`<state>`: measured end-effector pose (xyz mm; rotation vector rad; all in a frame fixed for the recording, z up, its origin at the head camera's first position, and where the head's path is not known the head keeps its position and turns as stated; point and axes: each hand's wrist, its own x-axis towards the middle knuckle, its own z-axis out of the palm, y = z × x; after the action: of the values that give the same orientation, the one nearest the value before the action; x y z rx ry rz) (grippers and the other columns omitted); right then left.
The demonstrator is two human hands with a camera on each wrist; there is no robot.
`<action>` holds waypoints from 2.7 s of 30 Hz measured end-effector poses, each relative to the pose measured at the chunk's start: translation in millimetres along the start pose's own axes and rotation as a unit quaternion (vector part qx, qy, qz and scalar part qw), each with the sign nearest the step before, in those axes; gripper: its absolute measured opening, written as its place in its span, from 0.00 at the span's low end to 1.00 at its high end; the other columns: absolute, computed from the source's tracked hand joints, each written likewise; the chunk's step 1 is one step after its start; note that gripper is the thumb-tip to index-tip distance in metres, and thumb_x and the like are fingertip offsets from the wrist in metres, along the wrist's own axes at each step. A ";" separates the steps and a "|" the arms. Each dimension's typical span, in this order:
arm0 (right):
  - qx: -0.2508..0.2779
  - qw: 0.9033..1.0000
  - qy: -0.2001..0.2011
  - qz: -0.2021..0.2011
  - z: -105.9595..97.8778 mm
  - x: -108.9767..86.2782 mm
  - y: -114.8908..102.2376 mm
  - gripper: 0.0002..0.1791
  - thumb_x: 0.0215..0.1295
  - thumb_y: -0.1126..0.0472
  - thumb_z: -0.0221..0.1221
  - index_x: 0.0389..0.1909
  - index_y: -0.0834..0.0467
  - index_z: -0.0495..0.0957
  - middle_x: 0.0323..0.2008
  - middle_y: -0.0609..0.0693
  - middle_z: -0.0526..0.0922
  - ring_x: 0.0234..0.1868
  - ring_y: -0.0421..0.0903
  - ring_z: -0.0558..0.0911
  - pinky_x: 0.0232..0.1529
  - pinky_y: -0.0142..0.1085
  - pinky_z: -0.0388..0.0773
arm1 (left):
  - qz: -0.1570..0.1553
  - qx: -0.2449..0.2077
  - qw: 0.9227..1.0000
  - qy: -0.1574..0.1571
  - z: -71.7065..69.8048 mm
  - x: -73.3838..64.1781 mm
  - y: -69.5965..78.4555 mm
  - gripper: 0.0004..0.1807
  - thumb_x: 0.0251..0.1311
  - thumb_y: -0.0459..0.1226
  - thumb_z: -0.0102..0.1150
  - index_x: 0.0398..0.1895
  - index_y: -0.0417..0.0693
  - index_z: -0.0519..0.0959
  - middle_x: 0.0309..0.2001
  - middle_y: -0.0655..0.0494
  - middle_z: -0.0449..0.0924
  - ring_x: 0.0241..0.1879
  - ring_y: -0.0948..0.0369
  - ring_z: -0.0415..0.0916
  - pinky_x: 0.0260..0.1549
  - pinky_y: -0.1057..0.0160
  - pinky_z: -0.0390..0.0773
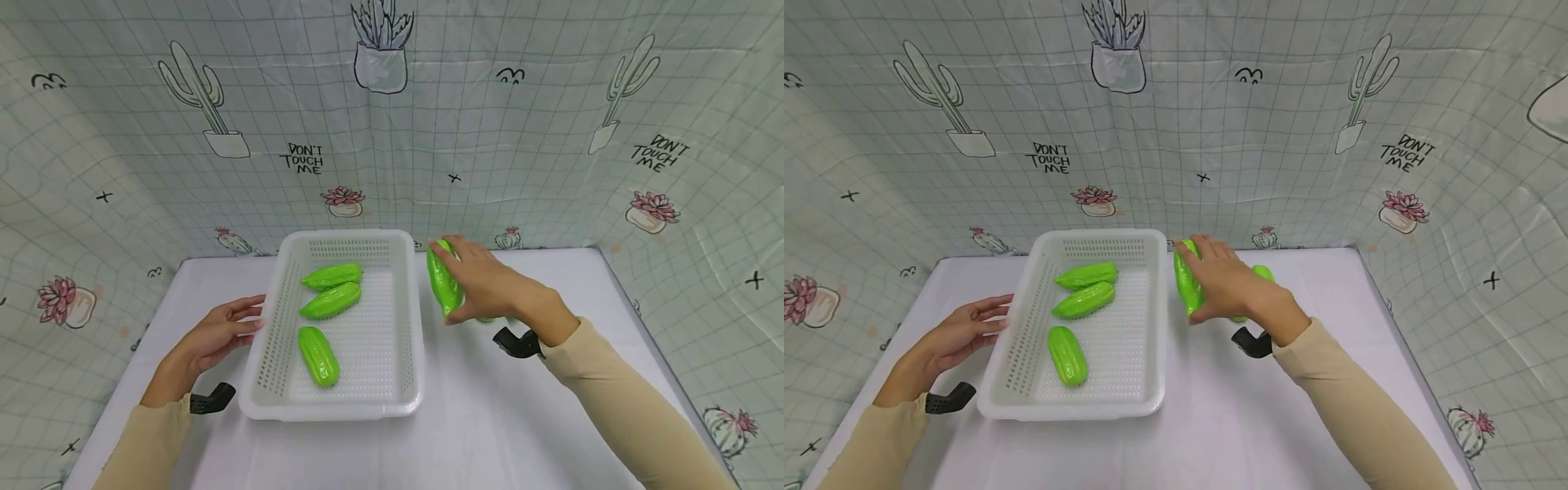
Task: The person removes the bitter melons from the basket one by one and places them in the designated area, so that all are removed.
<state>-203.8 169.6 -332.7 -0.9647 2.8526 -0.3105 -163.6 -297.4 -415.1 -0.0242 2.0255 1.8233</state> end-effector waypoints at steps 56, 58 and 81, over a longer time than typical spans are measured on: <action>0.031 0.985 -0.092 0.146 60.4 -59.4 181.8 0.68 0.47 0.50 0.83 0.80 0.72 0.51 0.77 0.81 0.46 0.74 0.85 0.52 0.70 0.76 0.55 | 0.004 0.002 1.000 0.004 2.1 -1.7 1.1 0.41 0.76 0.30 0.59 0.83 0.31 0.49 0.53 0.64 0.78 0.45 0.68 0.82 0.41 0.69 0.82; 0.032 0.985 -0.093 0.143 60.4 -59.0 182.1 0.68 0.47 0.50 0.83 0.80 0.72 0.51 0.77 0.82 0.46 0.74 0.85 0.51 0.70 0.76 0.55 | 0.004 0.004 1.000 0.005 2.3 -1.6 1.1 0.41 0.76 0.30 0.59 0.83 0.31 0.49 0.53 0.65 0.78 0.45 0.68 0.82 0.41 0.69 0.82; -0.006 0.993 -0.067 0.099 31.0 -52.5 161.9 0.68 0.47 0.49 0.83 0.79 0.72 0.51 0.76 0.82 0.48 0.74 0.85 0.52 0.69 0.77 0.54 | -0.002 0.000 1.000 0.008 3.1 -0.9 2.3 0.41 0.76 0.30 0.59 0.84 0.31 0.49 0.52 0.65 0.78 0.45 0.68 0.82 0.41 0.69 0.82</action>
<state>-252.0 322.5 -397.7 -0.6690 2.7997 -0.2015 -162.5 -294.3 -412.8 -0.0428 2.0343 1.8260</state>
